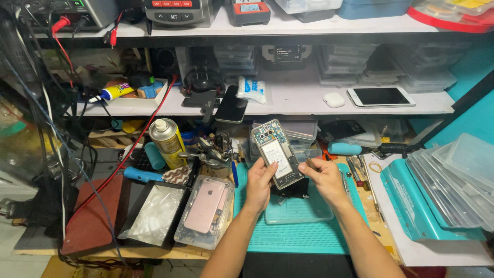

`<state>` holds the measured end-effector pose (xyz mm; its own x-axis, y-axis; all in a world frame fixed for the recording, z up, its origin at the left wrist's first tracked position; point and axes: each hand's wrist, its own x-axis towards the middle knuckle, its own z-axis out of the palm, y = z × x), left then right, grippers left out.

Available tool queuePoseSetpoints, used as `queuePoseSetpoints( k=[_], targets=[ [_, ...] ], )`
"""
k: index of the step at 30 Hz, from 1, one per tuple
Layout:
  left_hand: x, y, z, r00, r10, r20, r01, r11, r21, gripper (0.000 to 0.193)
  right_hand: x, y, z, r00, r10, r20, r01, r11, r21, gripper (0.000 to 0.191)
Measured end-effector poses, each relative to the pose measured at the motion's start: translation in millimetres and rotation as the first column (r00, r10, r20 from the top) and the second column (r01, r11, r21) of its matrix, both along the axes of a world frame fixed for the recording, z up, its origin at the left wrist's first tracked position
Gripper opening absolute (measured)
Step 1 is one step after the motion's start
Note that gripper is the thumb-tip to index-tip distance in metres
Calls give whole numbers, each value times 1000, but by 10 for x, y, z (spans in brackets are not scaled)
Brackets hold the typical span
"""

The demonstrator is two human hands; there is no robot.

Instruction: The person disassembles a smartphone at a repair bench. They hold the phone chassis, use a screwdriver to remove screws, pry off the back cover, set the cover aside, and continue unscrewing and lifting internal components from the phone body.

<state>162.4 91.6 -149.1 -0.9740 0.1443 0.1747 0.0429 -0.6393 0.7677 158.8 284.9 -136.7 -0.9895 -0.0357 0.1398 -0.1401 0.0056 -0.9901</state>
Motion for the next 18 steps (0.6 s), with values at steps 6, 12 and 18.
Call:
queuePoseSetpoints(
  k=[6, 12, 18],
  targets=[
    [-17, 22, 25, 1000, 16, -27, -15, 999, 34, 32, -1, 6, 20, 995, -29, 94, 28, 1000, 9, 23],
    [-14, 54, 36, 990, 98, -96, -99, 995, -4, 28, -13, 98, 99, 985, -152, 79, 148, 987, 64, 26],
    [-37, -112, -34, 933, 289, -215, -323, 935, -145, 25, 29, 382, 112, 987, -37, -157, 127, 782, 610, 31]
  ],
)
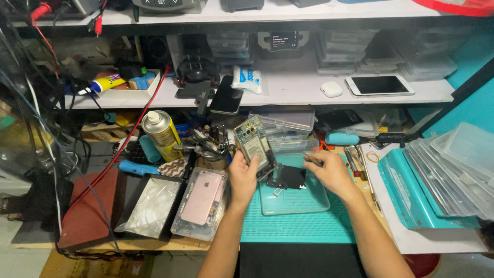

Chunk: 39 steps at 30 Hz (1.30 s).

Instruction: The person disassembles a smartphone at a repair bench. They hold the phone chassis, use a screwdriver to remove screws, pry off the back cover, set the cover aside, and continue unscrewing and lifting internal components from the phone body.

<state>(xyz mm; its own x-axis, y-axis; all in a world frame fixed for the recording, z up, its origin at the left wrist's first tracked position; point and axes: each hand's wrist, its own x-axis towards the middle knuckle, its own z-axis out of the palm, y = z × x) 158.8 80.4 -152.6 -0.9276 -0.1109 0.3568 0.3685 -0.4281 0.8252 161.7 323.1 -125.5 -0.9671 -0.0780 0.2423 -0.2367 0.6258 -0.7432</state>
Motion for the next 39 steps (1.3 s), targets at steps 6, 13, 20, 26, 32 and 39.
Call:
queuePoseSetpoints(
  k=[6, 13, 20, 26, 32, 39],
  targets=[
    [122, -122, -119, 986, 169, -11, -169, 981, -99, 31, 13, -176, 3, 993, 89, -75, -62, 949, 310, 49],
    [-5, -197, -23, 980, 194, 47, -187, 976, -113, 45, -189, -303, -56, 996, 78, -34, -63, 950, 306, 25],
    [-327, -39, -12, 991, 106, -76, -114, 988, -102, 37, -264, -37, 138, 998, 29, 55, -29, 1000, 0, 20],
    [-552, 112, 38, 984, 146, -105, -168, 956, -240, 32, -269, -124, 145, 960, -8, -278, 55, 985, 162, 11],
    [-520, 209, 167, 989, 134, -58, -144, 961, -235, 59, -324, 8, 35, 945, -53, -321, 94, 989, 113, 12],
    [-611, 223, 15, 950, 274, -147, -310, 800, -514, 27, -546, 63, -191, 955, -161, -249, 129, 982, -137, 13]
  ],
)
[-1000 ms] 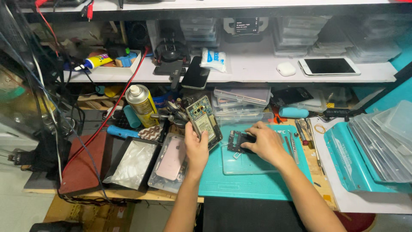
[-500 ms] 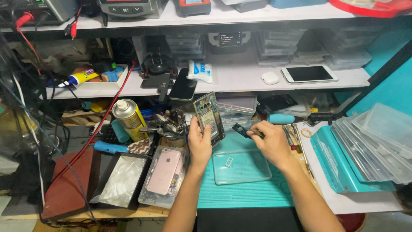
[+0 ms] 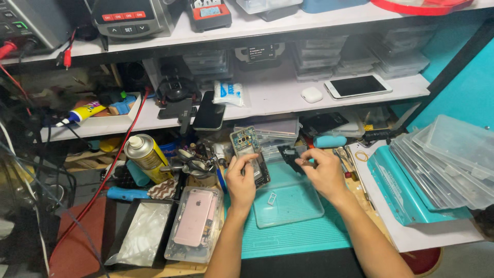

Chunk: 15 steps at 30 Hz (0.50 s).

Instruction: The person disassembles a smartphone at a repair bench. They hold the phone chassis, use a screwdriver to remove screws, pry off the back cover, set the cover aside, and continue unscrewing and lifting internal components from the phone body.

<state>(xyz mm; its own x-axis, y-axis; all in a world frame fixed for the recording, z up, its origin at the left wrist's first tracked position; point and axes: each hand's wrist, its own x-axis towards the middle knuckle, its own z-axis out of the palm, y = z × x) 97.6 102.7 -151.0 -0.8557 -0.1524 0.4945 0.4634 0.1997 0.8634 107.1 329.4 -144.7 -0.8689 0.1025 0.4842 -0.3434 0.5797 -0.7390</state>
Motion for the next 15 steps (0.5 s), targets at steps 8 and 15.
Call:
queuePoseSetpoints(
  k=[8, 15],
  targets=[
    [-114, 67, -259, 994, -105, -14, 106, 983, 149, 13, -185, 85, -63, 921, 290, 258, -59, 762, -645, 10],
    [-107, 172, -294, 957, -290, -19, 281, 906, 317, 13, -185, -51, -68, 894, 352, 277, -92, 750, -655, 10]
  ],
)
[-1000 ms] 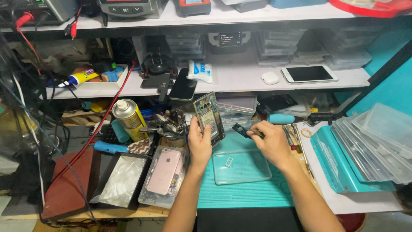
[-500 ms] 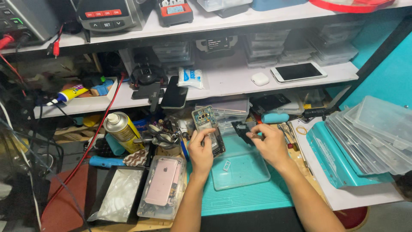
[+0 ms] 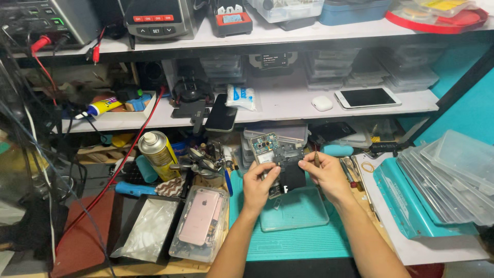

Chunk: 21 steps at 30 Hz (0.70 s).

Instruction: The person disassembles a smartphone at a repair bench. They hold the phone chassis, use a screwdriver to remove screws, pry off the back cover, set the cover aside, and continue unscrewing and lifting internal components from the phone body.

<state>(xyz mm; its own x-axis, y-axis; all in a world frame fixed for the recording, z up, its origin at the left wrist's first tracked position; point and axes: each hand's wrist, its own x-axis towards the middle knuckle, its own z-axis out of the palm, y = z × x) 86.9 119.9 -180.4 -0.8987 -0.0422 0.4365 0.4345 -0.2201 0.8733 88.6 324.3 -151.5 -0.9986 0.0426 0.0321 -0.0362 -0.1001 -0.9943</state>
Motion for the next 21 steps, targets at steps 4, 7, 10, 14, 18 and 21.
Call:
queuePoseSetpoints(
  k=[4, 7, 10, 14, 18, 21],
  targets=[
    [-11, 18, 25, 1000, -6, 21, 5, 1000, 26, 13, -5, -19, -21, 1000, 12, 4, -12, 1000, -4, 11],
    [-21, 19, 52, 998, 33, 61, -33, 999, -1, 13, -34, 22, -45, 997, 65, 42, -61, 993, -104, 10],
    [-33, 27, 89, 999, 30, 45, -31, 999, 23, 14, -65, 51, -41, 978, 205, 49, -187, 951, -245, 11],
    [-40, 65, 116, 999, 17, 29, -17, 1000, 3, 14, -47, -22, 65, 972, 234, 28, -224, 956, -189, 15],
    [-37, 108, 108, 1000, -26, 12, 27, 999, -38, 19, -18, -259, 208, 937, 249, -247, -235, 968, 84, 25],
    [-29, 143, 106, 992, -74, 100, 73, 997, 14, 26, -14, -448, 213, 939, 166, -301, -94, 967, 239, 37]
  ],
)
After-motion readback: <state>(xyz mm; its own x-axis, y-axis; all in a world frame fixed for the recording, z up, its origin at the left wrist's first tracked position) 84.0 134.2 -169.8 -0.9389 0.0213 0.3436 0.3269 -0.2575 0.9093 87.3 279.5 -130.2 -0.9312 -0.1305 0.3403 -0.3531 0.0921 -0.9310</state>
